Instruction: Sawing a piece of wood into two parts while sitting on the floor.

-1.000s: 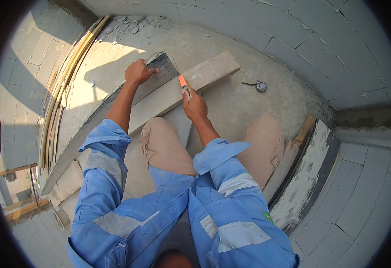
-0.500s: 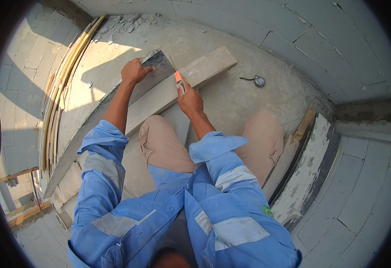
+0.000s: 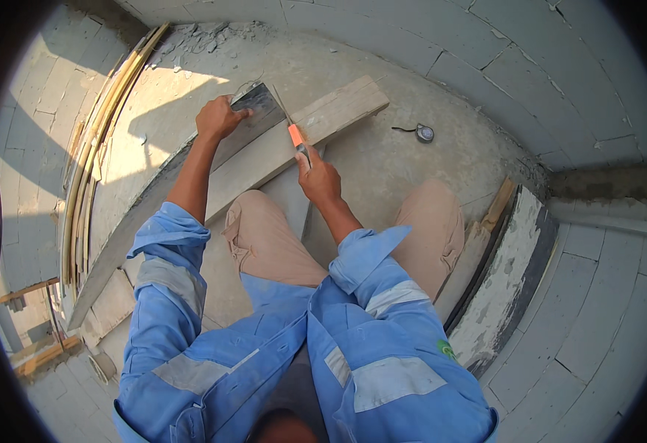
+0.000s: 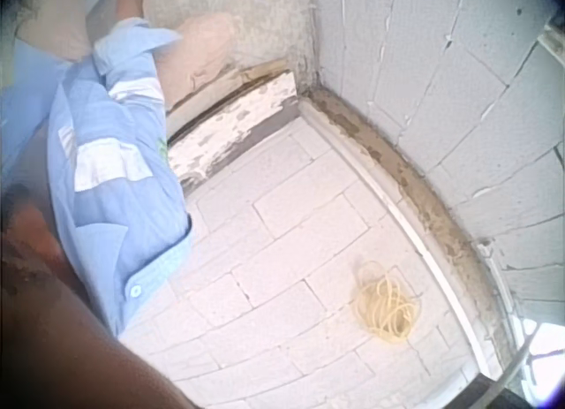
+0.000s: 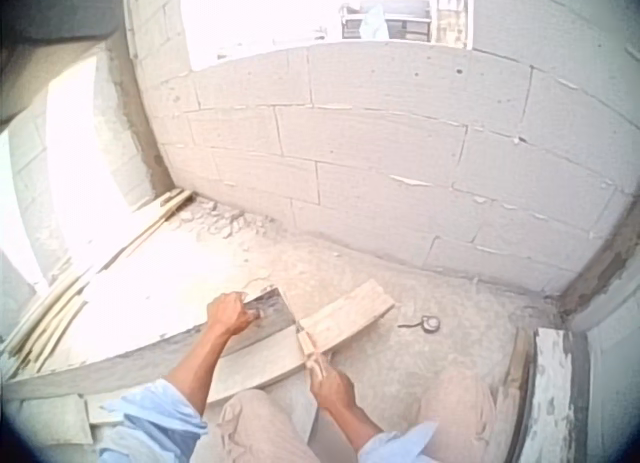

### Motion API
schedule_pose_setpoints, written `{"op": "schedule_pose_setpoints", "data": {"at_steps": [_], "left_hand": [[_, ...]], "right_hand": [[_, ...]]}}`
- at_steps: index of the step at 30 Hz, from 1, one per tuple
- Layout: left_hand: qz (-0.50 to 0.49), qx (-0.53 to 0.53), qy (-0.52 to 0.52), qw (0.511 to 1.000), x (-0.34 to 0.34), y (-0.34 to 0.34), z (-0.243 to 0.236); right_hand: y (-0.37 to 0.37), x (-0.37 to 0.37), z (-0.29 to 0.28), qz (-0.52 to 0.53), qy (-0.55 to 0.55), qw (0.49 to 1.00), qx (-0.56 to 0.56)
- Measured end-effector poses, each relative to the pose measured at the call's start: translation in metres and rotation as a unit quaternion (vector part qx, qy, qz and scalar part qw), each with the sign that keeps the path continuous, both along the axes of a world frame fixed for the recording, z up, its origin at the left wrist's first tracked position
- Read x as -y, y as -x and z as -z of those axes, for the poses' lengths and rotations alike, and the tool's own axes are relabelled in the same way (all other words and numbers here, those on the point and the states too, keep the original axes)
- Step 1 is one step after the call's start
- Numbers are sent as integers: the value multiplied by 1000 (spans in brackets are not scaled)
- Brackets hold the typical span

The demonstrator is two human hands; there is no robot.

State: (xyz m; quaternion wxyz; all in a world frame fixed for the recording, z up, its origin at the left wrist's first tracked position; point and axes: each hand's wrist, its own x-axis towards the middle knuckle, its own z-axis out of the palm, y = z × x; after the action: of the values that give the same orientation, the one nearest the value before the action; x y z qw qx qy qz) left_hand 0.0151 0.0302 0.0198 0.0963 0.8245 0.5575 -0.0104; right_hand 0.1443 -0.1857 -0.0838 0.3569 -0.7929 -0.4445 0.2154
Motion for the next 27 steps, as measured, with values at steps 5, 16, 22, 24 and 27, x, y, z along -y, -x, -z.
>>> {"op": "schedule_pose_setpoints", "data": {"at_steps": [5, 16, 22, 24, 27], "left_hand": [[9, -11, 6, 1000, -17, 30, 18], [-13, -22, 4, 1000, -5, 0, 4], [-12, 2, -9, 1000, -18, 26, 2], [-23, -10, -5, 1000, -8, 35, 2], [-20, -11, 5, 1000, -9, 24, -3]], "right_hand": [[4, 32, -10, -29, 1, 996, -87], [-12, 10, 6, -26, 11, 1000, 1], [10, 46, -27, -44, 2, 997, -56], [13, 121, -55, -55, -5, 995, -85], [5, 158, -57, -39, -60, 994, -78]]}}
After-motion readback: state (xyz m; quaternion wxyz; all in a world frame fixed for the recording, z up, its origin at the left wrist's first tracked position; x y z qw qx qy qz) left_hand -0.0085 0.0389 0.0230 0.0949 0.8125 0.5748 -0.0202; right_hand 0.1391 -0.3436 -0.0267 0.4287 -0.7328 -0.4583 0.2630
